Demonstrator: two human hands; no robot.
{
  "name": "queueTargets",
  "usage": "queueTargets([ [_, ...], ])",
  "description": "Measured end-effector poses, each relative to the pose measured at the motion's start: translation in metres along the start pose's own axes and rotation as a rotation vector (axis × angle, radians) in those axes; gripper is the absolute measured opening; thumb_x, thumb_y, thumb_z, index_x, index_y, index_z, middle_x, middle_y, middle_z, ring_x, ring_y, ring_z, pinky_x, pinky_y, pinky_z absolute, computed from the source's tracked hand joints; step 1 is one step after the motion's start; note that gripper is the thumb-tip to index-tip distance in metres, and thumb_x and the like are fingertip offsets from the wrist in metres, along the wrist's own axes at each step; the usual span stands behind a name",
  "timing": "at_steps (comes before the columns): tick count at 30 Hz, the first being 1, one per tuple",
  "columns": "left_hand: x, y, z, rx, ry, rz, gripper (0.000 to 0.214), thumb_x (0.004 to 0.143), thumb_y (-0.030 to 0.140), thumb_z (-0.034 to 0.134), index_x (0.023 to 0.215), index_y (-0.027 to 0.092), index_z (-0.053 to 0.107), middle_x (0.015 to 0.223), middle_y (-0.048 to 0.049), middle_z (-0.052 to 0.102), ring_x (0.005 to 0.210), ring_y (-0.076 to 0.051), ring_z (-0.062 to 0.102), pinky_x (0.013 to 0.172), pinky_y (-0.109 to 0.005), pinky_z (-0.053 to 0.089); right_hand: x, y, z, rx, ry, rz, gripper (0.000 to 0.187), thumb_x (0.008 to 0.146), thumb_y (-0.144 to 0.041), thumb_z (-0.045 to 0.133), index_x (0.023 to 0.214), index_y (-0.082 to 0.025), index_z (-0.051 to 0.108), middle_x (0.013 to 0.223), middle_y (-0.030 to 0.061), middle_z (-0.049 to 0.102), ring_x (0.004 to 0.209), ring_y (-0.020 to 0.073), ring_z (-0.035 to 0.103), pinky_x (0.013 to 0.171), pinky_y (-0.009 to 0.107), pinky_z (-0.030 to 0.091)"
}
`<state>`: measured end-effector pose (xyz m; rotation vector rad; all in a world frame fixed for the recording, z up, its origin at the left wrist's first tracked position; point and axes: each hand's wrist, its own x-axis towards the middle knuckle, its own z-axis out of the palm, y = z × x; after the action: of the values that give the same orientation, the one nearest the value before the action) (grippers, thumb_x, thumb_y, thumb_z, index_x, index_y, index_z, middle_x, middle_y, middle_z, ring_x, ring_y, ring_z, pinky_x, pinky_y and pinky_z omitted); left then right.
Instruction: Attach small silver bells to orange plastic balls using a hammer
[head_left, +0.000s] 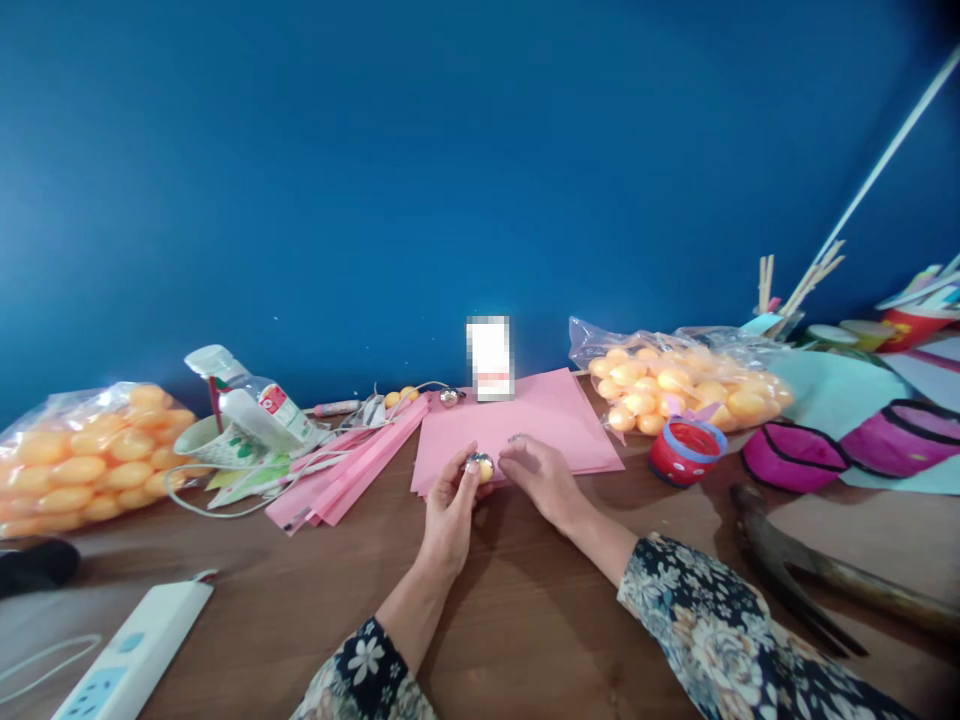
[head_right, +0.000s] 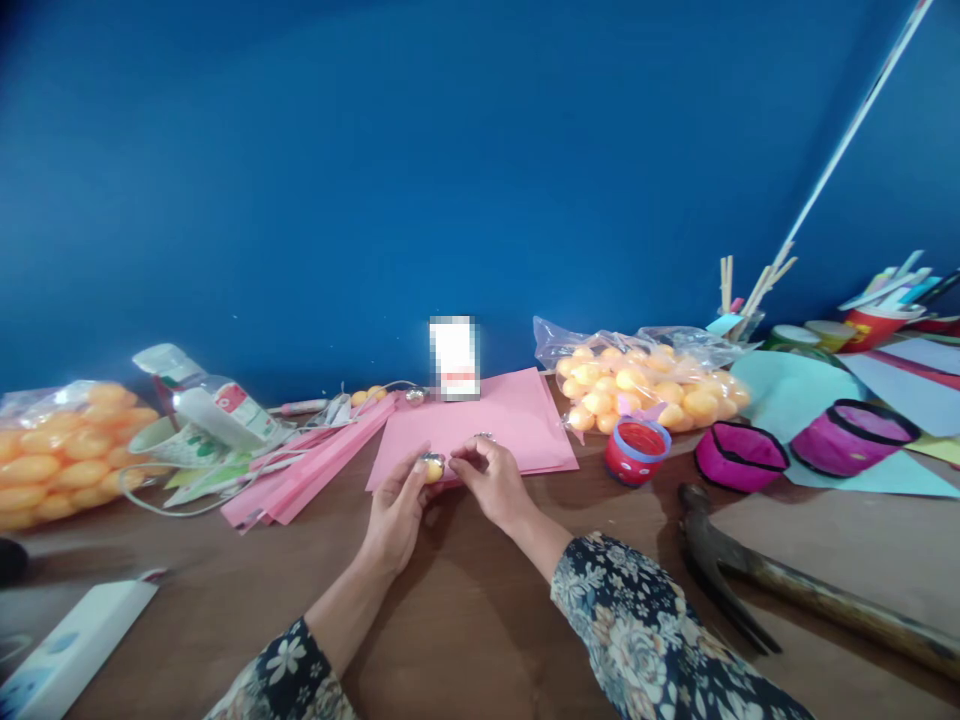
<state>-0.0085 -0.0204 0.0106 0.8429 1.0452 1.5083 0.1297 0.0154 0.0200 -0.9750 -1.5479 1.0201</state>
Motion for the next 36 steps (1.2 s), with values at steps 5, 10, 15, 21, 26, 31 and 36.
queueTargets([
  [5, 0.0009, -0.0007, 0.0, -0.028, 0.023, 0.008, 0.049, 0.07, 0.036, 0.067, 0.116, 0.021, 0.058, 0.095, -0.0044, 0.067, 0.083, -0.013, 0.062, 0.079, -0.027, 0.049, 0.0, 0.0025, 0.0029, 0.117, -0.019, 0.056, 0.017, 0.078, -0.031, 0.058, 0.084, -0.017, 0.065, 0.082, 0.0027, 0.064, 0.075, 0.0152, 0.06, 0.071, 0.028, 0.049],
  [10, 0.0015, -0.002, -0.0017, -0.03, 0.007, 0.008, 0.05, 0.072, 0.034, 0.066, 0.118, 0.019, 0.055, 0.096, -0.006, 0.067, 0.085, -0.014, 0.062, 0.085, -0.031, 0.047, -0.0012, 0.0016, 0.0042, 0.054, -0.018, 0.028, 0.016, 0.079, -0.031, 0.056, 0.08, -0.018, 0.064, 0.076, 0.001, 0.062, 0.072, 0.0147, 0.057, 0.07, 0.028, 0.047],
  [15, 0.0019, -0.0028, -0.003, 0.023, 0.024, 0.024, 0.049, 0.074, 0.033, 0.064, 0.119, 0.019, 0.052, 0.1, -0.0074, 0.066, 0.088, -0.015, 0.062, 0.086, -0.034, 0.047, -0.0021, -0.0028, 0.0045, 0.05, -0.02, 0.018, 0.014, 0.08, -0.029, 0.055, 0.08, -0.018, 0.063, 0.074, -0.0001, 0.06, 0.07, 0.0136, 0.055, 0.068, 0.027, 0.045],
  [21, 0.0033, -0.0027, -0.0024, -0.009, 0.025, 0.05, 0.032, 0.074, 0.03, 0.064, 0.103, 0.018, 0.056, 0.097, -0.0055, 0.065, 0.087, -0.014, 0.063, 0.087, -0.032, 0.046, -0.002, -0.0017, 0.0059, 0.074, -0.013, 0.019, 0.009, 0.079, -0.024, 0.055, 0.079, -0.017, 0.061, 0.076, -0.0002, 0.06, 0.071, 0.0127, 0.055, 0.07, 0.026, 0.044],
  [26, 0.0054, -0.0046, -0.0036, 0.022, 0.033, 0.068, 0.034, 0.074, 0.03, 0.064, 0.105, 0.018, 0.057, 0.1, -0.0066, 0.066, 0.091, -0.016, 0.062, 0.09, -0.034, 0.044, -0.0034, -0.002, 0.0083, 0.11, -0.025, 0.059, 0.011, 0.078, -0.027, 0.057, 0.078, -0.017, 0.061, 0.072, -0.0008, 0.059, 0.063, 0.011, 0.052, 0.062, 0.024, 0.044],
  [31, 0.0066, -0.006, -0.0049, 0.026, 0.043, 0.059, 0.042, 0.073, 0.032, 0.065, 0.112, 0.018, 0.056, 0.106, -0.0086, 0.065, 0.096, -0.018, 0.061, 0.093, -0.035, 0.043, -0.0044, -0.0042, 0.0088, 0.133, -0.03, 0.113, 0.014, 0.076, -0.031, 0.059, 0.077, -0.017, 0.06, 0.069, -0.0015, 0.058, 0.058, 0.0106, 0.051, 0.058, 0.024, 0.044],
  [36, 0.0075, -0.0081, -0.0062, 0.053, 0.045, 0.044, 0.045, 0.074, 0.033, 0.064, 0.116, 0.018, 0.056, 0.111, -0.0095, 0.064, 0.104, -0.02, 0.059, 0.099, -0.038, 0.038, -0.0028, -0.0059, 0.0065, 0.079, -0.032, 0.053, 0.017, 0.076, -0.034, 0.06, 0.074, -0.017, 0.061, 0.073, 0.0006, 0.06, 0.069, 0.0137, 0.054, 0.068, 0.027, 0.045],
])
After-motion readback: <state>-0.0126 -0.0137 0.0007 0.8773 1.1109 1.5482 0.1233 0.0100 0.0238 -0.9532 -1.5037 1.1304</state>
